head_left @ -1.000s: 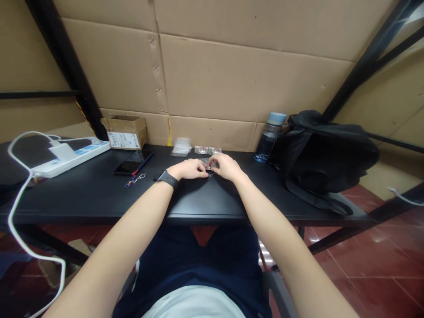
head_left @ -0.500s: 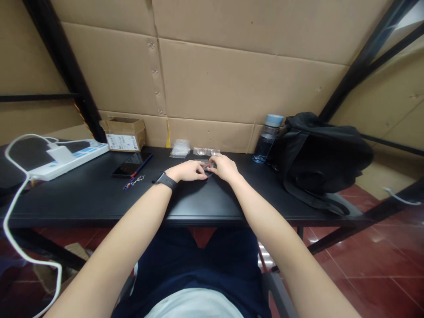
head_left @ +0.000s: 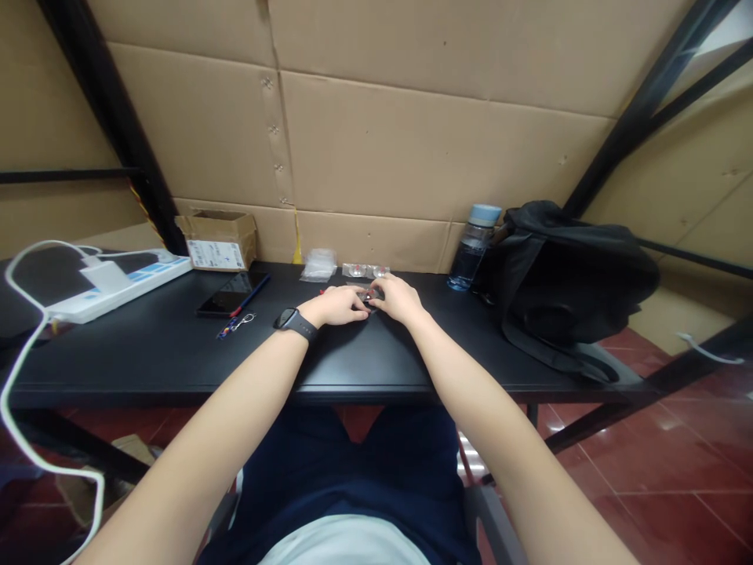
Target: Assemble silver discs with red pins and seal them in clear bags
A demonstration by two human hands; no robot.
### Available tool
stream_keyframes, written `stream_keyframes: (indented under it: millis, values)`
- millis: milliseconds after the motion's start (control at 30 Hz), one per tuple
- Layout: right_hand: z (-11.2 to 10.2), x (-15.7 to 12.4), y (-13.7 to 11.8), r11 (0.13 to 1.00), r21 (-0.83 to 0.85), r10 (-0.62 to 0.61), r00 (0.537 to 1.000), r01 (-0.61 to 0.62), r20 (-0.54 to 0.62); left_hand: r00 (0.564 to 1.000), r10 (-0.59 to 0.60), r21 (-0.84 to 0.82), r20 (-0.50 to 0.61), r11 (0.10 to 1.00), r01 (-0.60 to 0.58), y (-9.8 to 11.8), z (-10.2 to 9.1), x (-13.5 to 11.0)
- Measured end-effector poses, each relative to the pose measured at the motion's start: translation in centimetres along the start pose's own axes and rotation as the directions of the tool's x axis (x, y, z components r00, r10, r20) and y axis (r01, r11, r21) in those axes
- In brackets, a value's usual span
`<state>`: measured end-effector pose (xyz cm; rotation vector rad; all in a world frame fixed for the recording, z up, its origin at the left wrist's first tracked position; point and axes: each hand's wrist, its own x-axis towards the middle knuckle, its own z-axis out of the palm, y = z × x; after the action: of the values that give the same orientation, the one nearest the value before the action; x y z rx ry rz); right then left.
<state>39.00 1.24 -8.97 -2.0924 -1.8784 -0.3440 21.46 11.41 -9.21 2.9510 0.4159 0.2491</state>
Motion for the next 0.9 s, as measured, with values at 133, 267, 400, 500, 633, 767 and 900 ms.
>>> stream_keyframes:
  millis: [133, 267, 400, 500, 633, 767, 900]
  values:
    - [0.2, 0.0, -0.3, 1.0, -0.017, 0.017, 1.0, -0.017, -0.024, 0.999, -0.012, -0.021, 0.038, 1.0, 0.012, 0.1, -0.1, -0.1]
    - [0.6, 0.3, -0.6, 0.997, -0.052, 0.054, 0.997, -0.056, -0.048, 0.997, -0.048, -0.022, 0.057, 0.999, 0.05, 0.3, -0.2, -0.1]
    - [1.2, 0.8, -0.8, 0.994, -0.069, 0.085, 0.994, -0.09, -0.076, 0.985, -0.144, -0.029, 0.099, 0.989, 0.147, 0.2, -0.3, -0.1]
    - [1.4, 1.1, -0.7, 0.988, -0.077, 0.123, 0.988, -0.13, -0.089, 0.973, -0.175, -0.065, 0.148, 0.98, 0.186, 0.0, -0.4, -0.1]
    - [1.6, 1.2, -0.5, 0.981, -0.068, 0.176, 0.98, -0.183, -0.098, 0.973, -0.166, -0.08, 0.16, 0.98, 0.18, -0.2, -0.5, -0.2]
    - [2.1, 1.4, -0.8, 0.974, -0.062, 0.208, 0.969, -0.218, -0.135, 0.975, -0.168, -0.081, 0.145, 0.98, 0.181, -0.3, -0.3, -0.2]
    - [2.1, 1.8, -0.5, 0.985, 0.007, 0.169, 0.977, -0.17, -0.128, 0.993, -0.118, -0.07, 0.013, 0.99, 0.119, -0.6, -0.2, -0.2]
